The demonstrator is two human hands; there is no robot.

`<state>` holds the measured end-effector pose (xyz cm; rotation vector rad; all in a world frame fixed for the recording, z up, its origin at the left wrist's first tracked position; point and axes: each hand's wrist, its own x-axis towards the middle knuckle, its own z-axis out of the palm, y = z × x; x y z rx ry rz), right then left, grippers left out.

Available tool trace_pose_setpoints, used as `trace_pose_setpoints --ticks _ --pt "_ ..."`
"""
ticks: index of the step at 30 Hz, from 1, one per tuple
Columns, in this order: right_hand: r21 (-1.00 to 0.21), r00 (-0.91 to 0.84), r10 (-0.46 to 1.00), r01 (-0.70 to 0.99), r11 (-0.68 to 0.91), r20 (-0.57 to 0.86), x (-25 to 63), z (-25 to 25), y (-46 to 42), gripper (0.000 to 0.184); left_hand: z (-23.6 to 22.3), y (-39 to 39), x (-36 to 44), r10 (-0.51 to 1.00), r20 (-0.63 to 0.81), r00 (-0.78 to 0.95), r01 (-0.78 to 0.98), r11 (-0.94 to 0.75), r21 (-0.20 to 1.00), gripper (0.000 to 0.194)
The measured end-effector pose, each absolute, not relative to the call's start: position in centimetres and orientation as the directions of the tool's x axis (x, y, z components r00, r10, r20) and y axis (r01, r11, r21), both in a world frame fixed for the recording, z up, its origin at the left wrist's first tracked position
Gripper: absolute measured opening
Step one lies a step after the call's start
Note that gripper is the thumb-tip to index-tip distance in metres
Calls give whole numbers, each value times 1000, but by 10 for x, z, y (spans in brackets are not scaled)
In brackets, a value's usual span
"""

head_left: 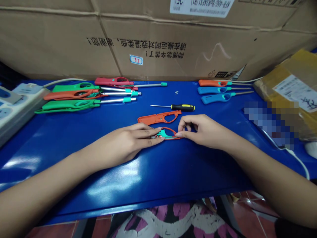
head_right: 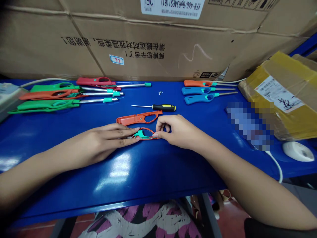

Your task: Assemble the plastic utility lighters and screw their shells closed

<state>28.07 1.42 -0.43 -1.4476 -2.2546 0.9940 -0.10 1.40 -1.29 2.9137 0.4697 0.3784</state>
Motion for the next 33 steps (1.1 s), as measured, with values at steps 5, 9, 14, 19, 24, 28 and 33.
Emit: trace_pose_setpoints --ticks 5,9,14,19,24,28,33 --pt "-704 -461 876 669 237 -143 281 -6 15 8 -13 15 -2 323 221 920 283 -939 195 42" --pt "-712 -524 852 595 373 8 281 -6 13 9 -14 16 -3 304 279 911 263 -949 175 39" --pt "-651 -609 768 504 568 199 273 -14 8 10 -14 16 -2 290 299 909 255 -955 153 38" --pt "-665 -603 769 488 566 212 268 -20 7 3 -14 15 -1 288 272 918 266 -957 116 40" --pt "-687 -595 785 498 530 174 268 -17 6 6 -18 11 -2 309 216 926 296 -951 92 45" --pt "-722 -582 803 502 476 124 269 -14 5 10 -19 9 -2 326 188 926 317 -945 79 45" --pt "-732 -605 791 497 467 94 270 -10 6 15 -18 8 0 313 169 935 311 -950 38 44"
